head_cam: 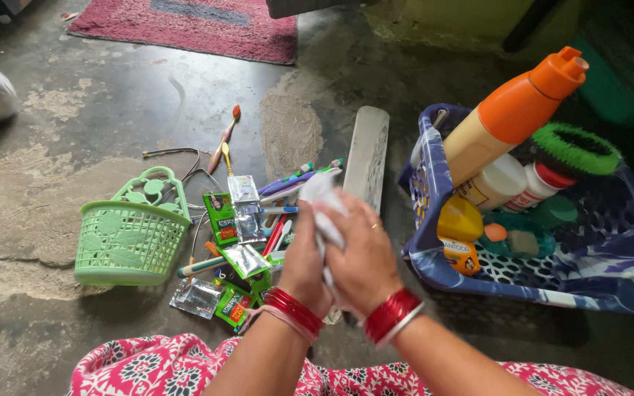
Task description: The person sits on the floor and wipes various toiletries, including a small bottle, a green box, and a white tube, using a white cloth. They place the cleaned items into a blue plastic basket.
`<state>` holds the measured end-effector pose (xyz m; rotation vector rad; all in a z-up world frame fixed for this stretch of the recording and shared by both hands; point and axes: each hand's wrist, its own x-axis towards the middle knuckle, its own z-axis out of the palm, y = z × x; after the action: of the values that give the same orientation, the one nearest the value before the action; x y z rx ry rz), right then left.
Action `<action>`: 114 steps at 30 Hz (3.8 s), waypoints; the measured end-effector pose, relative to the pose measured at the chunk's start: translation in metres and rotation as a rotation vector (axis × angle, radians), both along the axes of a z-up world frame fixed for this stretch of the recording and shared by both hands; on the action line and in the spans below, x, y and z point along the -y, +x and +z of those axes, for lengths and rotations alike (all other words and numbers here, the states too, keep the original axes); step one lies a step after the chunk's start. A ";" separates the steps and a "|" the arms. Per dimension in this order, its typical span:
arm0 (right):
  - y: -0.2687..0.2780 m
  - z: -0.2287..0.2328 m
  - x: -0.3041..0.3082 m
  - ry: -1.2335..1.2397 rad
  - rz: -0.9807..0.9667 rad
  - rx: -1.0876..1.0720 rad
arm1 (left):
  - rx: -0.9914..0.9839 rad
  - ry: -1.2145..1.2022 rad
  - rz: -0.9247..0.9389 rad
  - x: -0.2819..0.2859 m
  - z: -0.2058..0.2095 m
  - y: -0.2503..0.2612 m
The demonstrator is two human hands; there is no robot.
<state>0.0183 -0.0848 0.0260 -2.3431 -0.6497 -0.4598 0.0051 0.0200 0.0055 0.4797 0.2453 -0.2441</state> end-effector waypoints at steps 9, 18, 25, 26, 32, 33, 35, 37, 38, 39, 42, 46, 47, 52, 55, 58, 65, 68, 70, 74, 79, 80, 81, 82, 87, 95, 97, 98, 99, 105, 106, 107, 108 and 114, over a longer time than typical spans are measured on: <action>0.040 0.003 0.006 0.099 -0.058 -0.196 | 0.208 -0.008 -0.133 0.003 0.015 -0.007; -0.018 -0.011 -0.019 0.026 0.128 -0.135 | 0.222 -0.056 0.147 -0.028 0.003 0.003; 0.045 0.005 -0.006 0.142 -0.088 -0.186 | 0.267 -0.133 -0.052 -0.008 0.018 -0.009; 0.045 0.011 -0.008 0.172 -0.099 -0.194 | 0.289 -0.156 -0.049 -0.010 0.019 -0.009; -0.021 0.017 -0.017 -0.113 0.299 0.161 | 0.350 -0.301 0.096 -0.044 0.007 -0.001; -0.017 0.022 -0.014 -0.130 0.372 0.202 | 0.377 -0.341 0.056 -0.049 0.008 0.003; -0.012 0.030 0.004 -0.166 0.515 0.274 | 0.233 -0.160 0.034 -0.052 0.009 0.007; -0.001 0.032 0.021 -0.189 0.554 0.254 | 0.180 -0.021 0.013 -0.051 0.009 0.006; 0.006 0.034 0.029 -0.202 0.575 0.244 | 0.204 0.030 0.002 -0.052 0.009 0.005; 0.013 0.037 0.039 -0.145 0.550 0.188 | 0.233 0.081 -0.008 -0.052 0.010 0.006; 0.028 0.043 0.051 0.110 0.403 0.004 | 0.165 0.084 -0.005 -0.054 0.017 0.010; 0.030 0.055 0.040 0.340 0.193 0.001 | 0.445 0.633 0.037 -0.048 0.024 0.012; 0.029 0.059 0.034 0.318 0.189 0.070 | 0.474 0.912 0.051 -0.043 0.025 0.009; 0.026 0.054 0.027 -0.212 0.035 -0.108 | 0.813 1.660 0.477 -0.034 0.026 -0.010; 0.050 0.030 0.041 -0.047 0.026 -0.490 | 1.073 1.927 0.612 -0.036 0.037 -0.012; 0.057 0.009 0.064 0.079 0.213 -1.161 | 1.305 2.081 0.676 -0.039 0.050 -0.013; 0.039 0.028 0.048 -0.066 -0.058 -0.472 | 0.821 1.815 0.447 -0.031 0.037 -0.007; 0.013 0.047 0.030 -0.322 -0.091 0.009 | 0.483 1.236 -0.110 -0.048 0.019 0.008; 0.006 0.058 0.027 -0.353 0.140 0.217 | 0.416 0.909 -0.361 -0.063 0.010 0.016; 0.004 0.055 0.020 -0.338 0.147 0.250 | 0.507 1.150 -0.291 -0.068 0.014 0.012; 0.029 0.022 0.028 -0.085 -0.156 -0.249 | 0.895 1.941 0.466 -0.047 0.036 -0.003; 0.036 0.014 0.032 0.012 -0.146 -0.326 | 1.011 1.967 0.583 -0.048 0.040 -0.005; 0.045 0.007 0.036 0.313 0.002 -0.612 | 1.127 1.989 0.701 -0.050 0.044 -0.008; 0.052 0.000 0.039 0.473 0.081 -0.857 | 1.156 2.021 0.735 -0.052 0.047 -0.010; 0.059 0.005 0.064 0.704 0.267 -1.298 | 0.983 1.990 0.769 -0.047 0.049 -0.004; -0.005 0.042 -0.016 0.496 0.224 -0.247 | 0.419 -0.102 -0.035 -0.029 -0.014 0.040; -0.034 0.045 -0.037 0.198 0.207 0.034 | 0.375 -0.391 -0.071 -0.028 -0.029 0.042; -0.042 0.046 -0.045 0.094 0.188 0.125 | 0.368 -0.421 -0.060 -0.028 -0.032 0.037; -0.046 0.046 -0.049 -0.010 0.170 0.214 | 0.360 -0.452 -0.047 -0.029 -0.033 0.030; -0.005 0.040 -0.041 0.318 0.244 0.019 | 0.180 0.049 -0.105 -0.035 0.009 0.010; 0.009 0.041 -0.037 0.377 0.227 -0.078 | 0.201 0.067 -0.141 -0.033 0.016 0.008; 0.022 0.045 -0.032 0.436 0.208 -0.181 | 0.216 0.086 -0.178 -0.031 0.019 0.001; 0.028 0.046 -0.030 0.496 0.189 -0.284 | 0.232 0.106 -0.215 -0.029 0.019 -0.002; -0.030 0.040 -0.040 0.138 0.204 0.020 | 0.352 -0.268 -0.020 -0.022 -0.029 0.034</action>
<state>-0.0117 -0.0444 0.0662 -2.1192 -0.8309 -0.4222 0.0394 0.0417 -0.0236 0.2521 -0.1356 -0.2042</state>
